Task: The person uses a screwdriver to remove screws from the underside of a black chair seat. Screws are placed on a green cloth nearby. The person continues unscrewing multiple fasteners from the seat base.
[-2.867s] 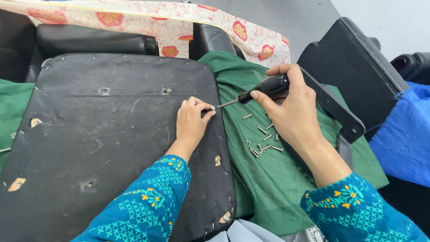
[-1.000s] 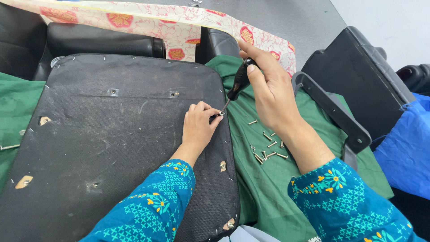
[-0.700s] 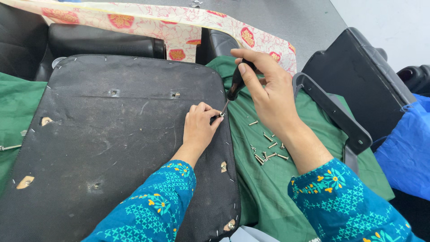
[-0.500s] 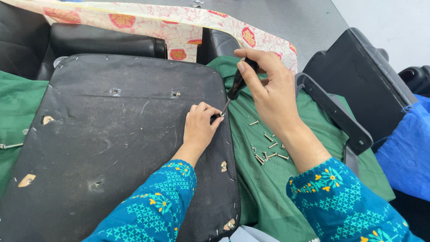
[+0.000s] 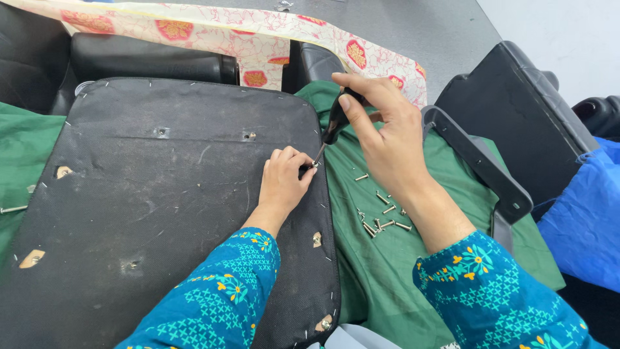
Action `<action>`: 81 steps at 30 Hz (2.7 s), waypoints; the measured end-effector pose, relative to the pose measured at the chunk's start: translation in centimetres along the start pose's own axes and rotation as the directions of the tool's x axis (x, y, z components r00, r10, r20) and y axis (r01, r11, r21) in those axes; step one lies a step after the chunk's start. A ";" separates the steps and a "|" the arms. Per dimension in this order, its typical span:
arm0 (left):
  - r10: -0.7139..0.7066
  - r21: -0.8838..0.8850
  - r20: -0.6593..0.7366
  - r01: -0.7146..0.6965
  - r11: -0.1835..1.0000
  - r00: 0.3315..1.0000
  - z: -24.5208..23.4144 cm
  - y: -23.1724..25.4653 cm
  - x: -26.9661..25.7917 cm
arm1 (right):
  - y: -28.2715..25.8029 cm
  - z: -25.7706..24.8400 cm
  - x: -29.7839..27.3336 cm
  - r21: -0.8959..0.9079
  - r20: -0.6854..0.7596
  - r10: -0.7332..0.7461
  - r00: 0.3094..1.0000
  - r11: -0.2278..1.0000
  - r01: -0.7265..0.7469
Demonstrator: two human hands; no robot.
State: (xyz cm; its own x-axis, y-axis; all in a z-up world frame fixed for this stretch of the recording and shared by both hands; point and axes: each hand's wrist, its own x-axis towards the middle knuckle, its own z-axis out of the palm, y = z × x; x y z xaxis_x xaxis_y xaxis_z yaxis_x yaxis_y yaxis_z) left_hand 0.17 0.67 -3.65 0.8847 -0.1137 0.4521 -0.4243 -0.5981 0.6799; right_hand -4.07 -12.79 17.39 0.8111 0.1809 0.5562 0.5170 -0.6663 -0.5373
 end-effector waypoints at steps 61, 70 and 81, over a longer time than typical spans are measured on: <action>-0.102 -0.036 -0.002 0.102 0.994 0.995 -0.5 0.8 0.4 | 1.5 -0.9 1.5 -0.040 -0.026 0.155 0.988 0.987 -0.156; -0.101 -0.058 -0.015 0.100 0.993 0.995 -0.5 0.8 0.2 | 2.7 -0.3 1.7 -0.046 0.098 -0.057 0.994 0.997 0.062; -0.097 -0.057 -0.019 0.096 0.994 0.995 -0.8 1.2 0.3 | 1.5 1.0 2.5 -0.037 0.109 0.067 0.992 0.997 -0.063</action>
State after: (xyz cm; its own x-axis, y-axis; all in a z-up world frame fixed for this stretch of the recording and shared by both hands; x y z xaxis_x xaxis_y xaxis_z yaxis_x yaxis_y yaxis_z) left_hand -0.26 0.53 -2.28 0.9179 -0.0403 0.3948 -0.3479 -0.5602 0.7517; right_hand -1.03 -12.64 17.36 0.8688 0.2135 0.4467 0.4543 -0.7024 -0.5479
